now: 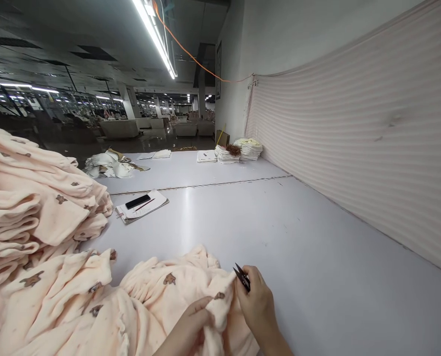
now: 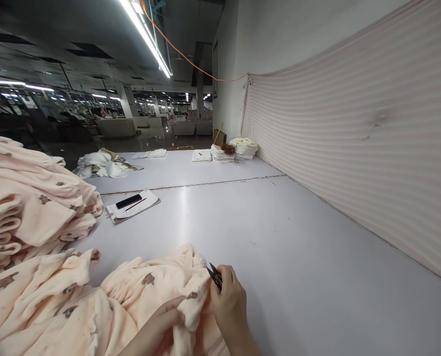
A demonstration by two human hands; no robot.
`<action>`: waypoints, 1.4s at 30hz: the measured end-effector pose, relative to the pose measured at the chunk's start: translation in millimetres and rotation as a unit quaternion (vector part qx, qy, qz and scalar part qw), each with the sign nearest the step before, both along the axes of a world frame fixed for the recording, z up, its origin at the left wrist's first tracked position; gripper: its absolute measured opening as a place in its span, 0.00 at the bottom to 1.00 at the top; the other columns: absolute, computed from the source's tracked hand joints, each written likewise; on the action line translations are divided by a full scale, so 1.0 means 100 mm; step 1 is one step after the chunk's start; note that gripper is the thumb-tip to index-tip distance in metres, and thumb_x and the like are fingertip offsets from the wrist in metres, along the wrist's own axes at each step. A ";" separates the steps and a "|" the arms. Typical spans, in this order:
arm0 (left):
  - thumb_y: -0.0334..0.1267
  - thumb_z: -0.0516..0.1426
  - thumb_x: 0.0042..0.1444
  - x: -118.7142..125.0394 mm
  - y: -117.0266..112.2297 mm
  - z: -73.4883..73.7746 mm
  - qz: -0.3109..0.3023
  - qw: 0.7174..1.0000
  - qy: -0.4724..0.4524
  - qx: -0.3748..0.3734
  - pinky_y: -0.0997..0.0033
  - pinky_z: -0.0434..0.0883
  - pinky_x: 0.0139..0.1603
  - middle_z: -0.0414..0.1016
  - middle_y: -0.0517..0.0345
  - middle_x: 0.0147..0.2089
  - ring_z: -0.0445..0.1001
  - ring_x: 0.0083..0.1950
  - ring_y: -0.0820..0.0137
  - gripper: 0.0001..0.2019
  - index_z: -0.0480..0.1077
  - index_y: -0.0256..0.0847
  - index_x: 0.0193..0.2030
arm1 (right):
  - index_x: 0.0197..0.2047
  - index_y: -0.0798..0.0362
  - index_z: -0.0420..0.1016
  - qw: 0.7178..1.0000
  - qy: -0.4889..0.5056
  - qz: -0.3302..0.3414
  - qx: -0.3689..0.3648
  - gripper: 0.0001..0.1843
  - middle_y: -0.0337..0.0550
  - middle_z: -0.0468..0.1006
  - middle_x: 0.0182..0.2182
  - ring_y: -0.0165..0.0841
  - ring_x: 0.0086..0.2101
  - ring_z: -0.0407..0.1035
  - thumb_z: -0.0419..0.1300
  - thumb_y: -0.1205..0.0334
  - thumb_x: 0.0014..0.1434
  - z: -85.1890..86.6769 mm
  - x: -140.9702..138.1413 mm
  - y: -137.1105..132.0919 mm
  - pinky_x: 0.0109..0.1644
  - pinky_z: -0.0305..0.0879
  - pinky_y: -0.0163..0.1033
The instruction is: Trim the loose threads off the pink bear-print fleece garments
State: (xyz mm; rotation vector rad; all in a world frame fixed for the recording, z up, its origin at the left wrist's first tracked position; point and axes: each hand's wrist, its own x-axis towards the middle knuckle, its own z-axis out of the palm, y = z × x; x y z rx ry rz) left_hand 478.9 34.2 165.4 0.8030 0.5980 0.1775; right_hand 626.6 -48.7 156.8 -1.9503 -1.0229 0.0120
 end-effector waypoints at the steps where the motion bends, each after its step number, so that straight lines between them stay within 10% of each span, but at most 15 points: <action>1: 0.28 0.55 0.41 -0.03 0.00 0.04 0.008 1.000 -0.005 -0.023 0.76 0.61 0.26 0.68 0.62 0.22 0.68 0.24 0.72 0.07 0.70 0.38 0.30 | 0.37 0.50 0.66 1.000 -0.004 0.008 -0.007 0.06 0.42 0.73 0.32 0.36 0.31 0.71 0.50 0.62 0.60 0.01 0.00 -0.02 0.34 0.66 0.38; 10: 0.30 0.53 0.53 -0.11 0.00 0.15 0.046 0.984 -0.130 -0.115 0.65 0.67 0.51 0.78 0.47 0.42 0.74 0.46 0.62 0.15 0.73 0.33 0.46 | 0.53 0.39 0.71 0.989 0.039 0.145 0.001 0.18 0.39 0.76 0.44 0.33 0.45 0.74 0.55 0.60 0.60 0.17 -0.20 -0.39 0.42 0.72 0.31; 36: 0.32 0.53 0.55 -0.14 -0.04 0.31 0.035 0.976 -0.139 -0.164 0.62 0.65 0.56 0.79 0.47 0.44 0.74 0.51 0.58 0.14 0.74 0.32 0.46 | 0.48 0.41 0.76 0.993 -0.081 0.081 -0.001 0.15 0.39 0.78 0.49 0.41 0.54 0.69 0.55 0.61 0.60 0.13 -0.37 -0.35 0.50 0.73 0.42; 42: 0.31 0.52 0.56 -0.14 -0.05 0.28 0.044 0.976 -0.149 -0.154 0.62 0.64 0.56 0.80 0.48 0.42 0.74 0.51 0.59 0.14 0.74 0.32 0.46 | 0.47 0.44 0.77 0.994 0.021 0.108 -0.020 0.14 0.42 0.78 0.49 0.39 0.54 0.69 0.53 0.57 0.63 0.15 -0.32 -0.33 0.55 0.69 0.40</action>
